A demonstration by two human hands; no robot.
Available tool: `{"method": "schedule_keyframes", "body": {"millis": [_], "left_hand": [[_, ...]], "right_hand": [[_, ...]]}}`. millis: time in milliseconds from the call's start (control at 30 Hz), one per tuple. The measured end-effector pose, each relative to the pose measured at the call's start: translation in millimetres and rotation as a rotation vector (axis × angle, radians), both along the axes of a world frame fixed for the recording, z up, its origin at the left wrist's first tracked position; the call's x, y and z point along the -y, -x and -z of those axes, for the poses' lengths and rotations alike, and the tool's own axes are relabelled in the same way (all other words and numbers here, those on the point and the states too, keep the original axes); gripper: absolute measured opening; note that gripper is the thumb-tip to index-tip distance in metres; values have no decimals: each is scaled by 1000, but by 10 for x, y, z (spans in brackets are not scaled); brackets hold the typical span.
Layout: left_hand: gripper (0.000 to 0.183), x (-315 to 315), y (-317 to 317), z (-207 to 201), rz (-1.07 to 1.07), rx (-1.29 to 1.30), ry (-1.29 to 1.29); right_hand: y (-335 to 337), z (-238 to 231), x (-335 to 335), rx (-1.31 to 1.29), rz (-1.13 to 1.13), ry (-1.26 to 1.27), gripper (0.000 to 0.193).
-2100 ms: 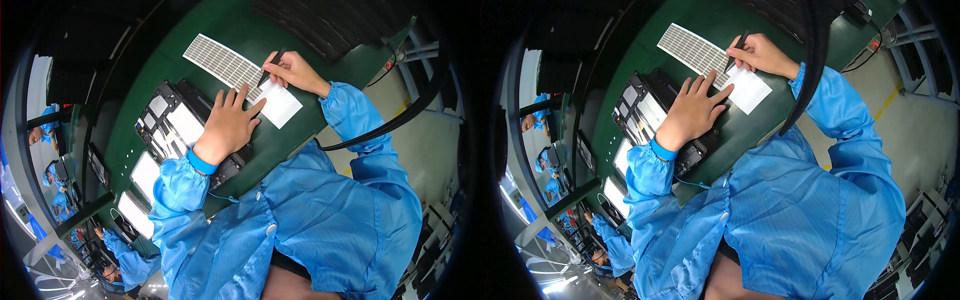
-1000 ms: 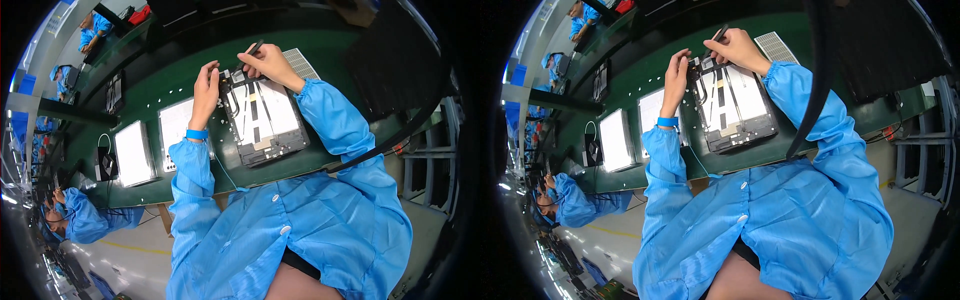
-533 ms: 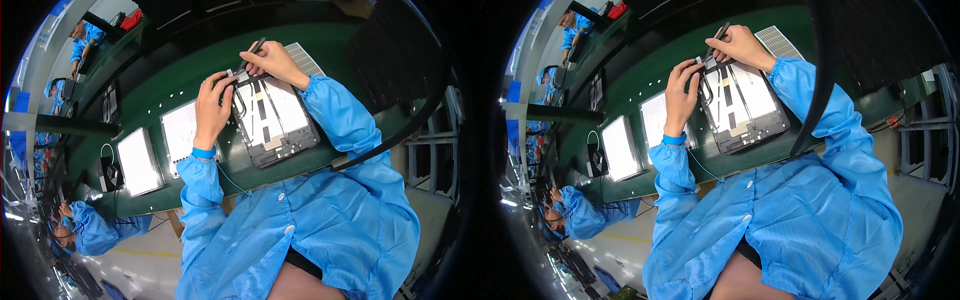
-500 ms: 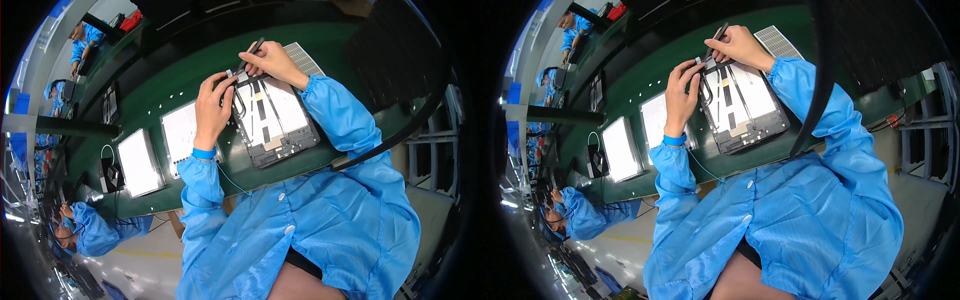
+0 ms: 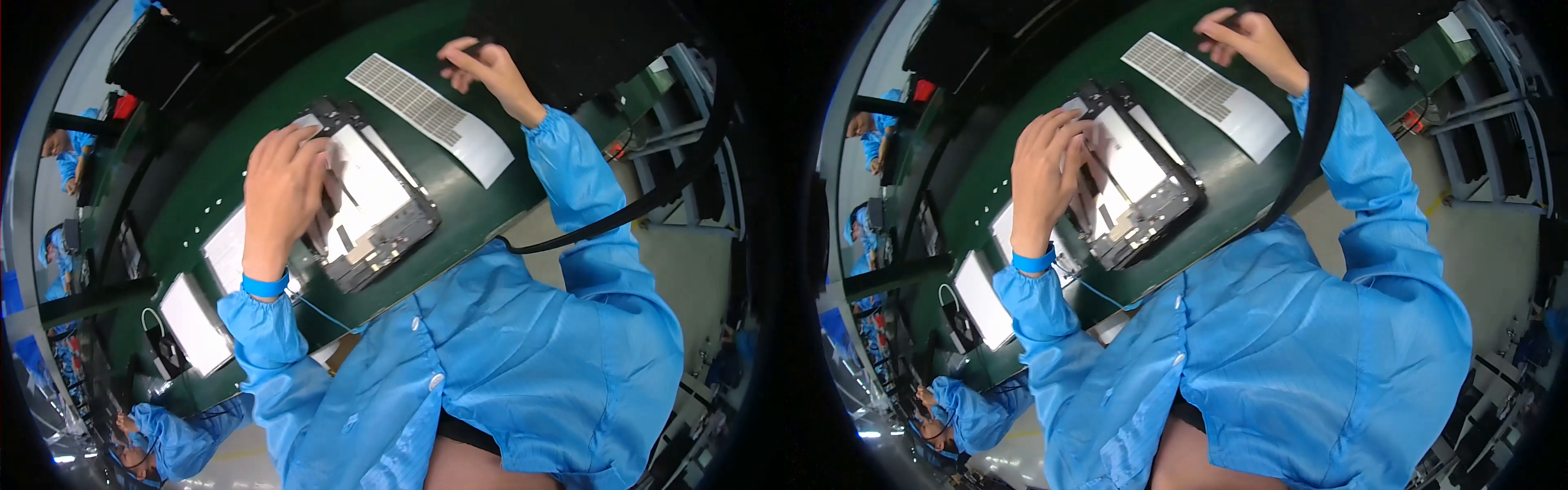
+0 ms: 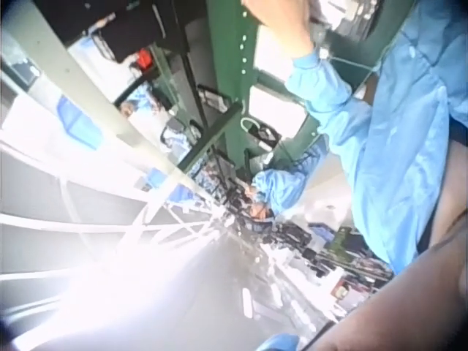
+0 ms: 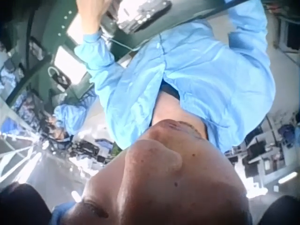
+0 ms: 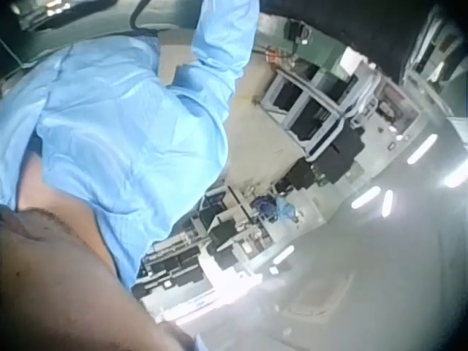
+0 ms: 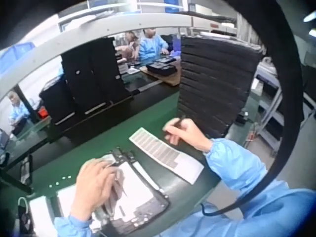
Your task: Assembling internal components and applying adhesive strips to a screen or tablet housing on a manufacturing line.
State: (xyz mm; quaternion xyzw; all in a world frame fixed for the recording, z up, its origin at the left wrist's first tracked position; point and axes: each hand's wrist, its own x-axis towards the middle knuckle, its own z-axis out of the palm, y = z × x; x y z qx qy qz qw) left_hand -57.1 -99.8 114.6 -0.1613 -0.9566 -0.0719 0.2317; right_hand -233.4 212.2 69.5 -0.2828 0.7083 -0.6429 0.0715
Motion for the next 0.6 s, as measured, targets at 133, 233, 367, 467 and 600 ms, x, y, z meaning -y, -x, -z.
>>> {"method": "schedule_keyframes", "body": {"millis": [133,233,367,467,600], "left_hand": [[33,-810,373,94,398,311,0],[51,-1204,610,378,396,607,211],[56,-1342,697,602,364,777,368],[53,-1333,661,649,374,730,347],[49,-1345,691,643,388,711,344]], "right_hand": [[-100,475,-489,209,39,-136,28],[-165,618,-456,220,-51,-117,22],[-228,847,-474,227,-34,-83,19],[-206,819,-513,257,12,-74,19],[-212,856,-511,243,23,-130,20]]}}
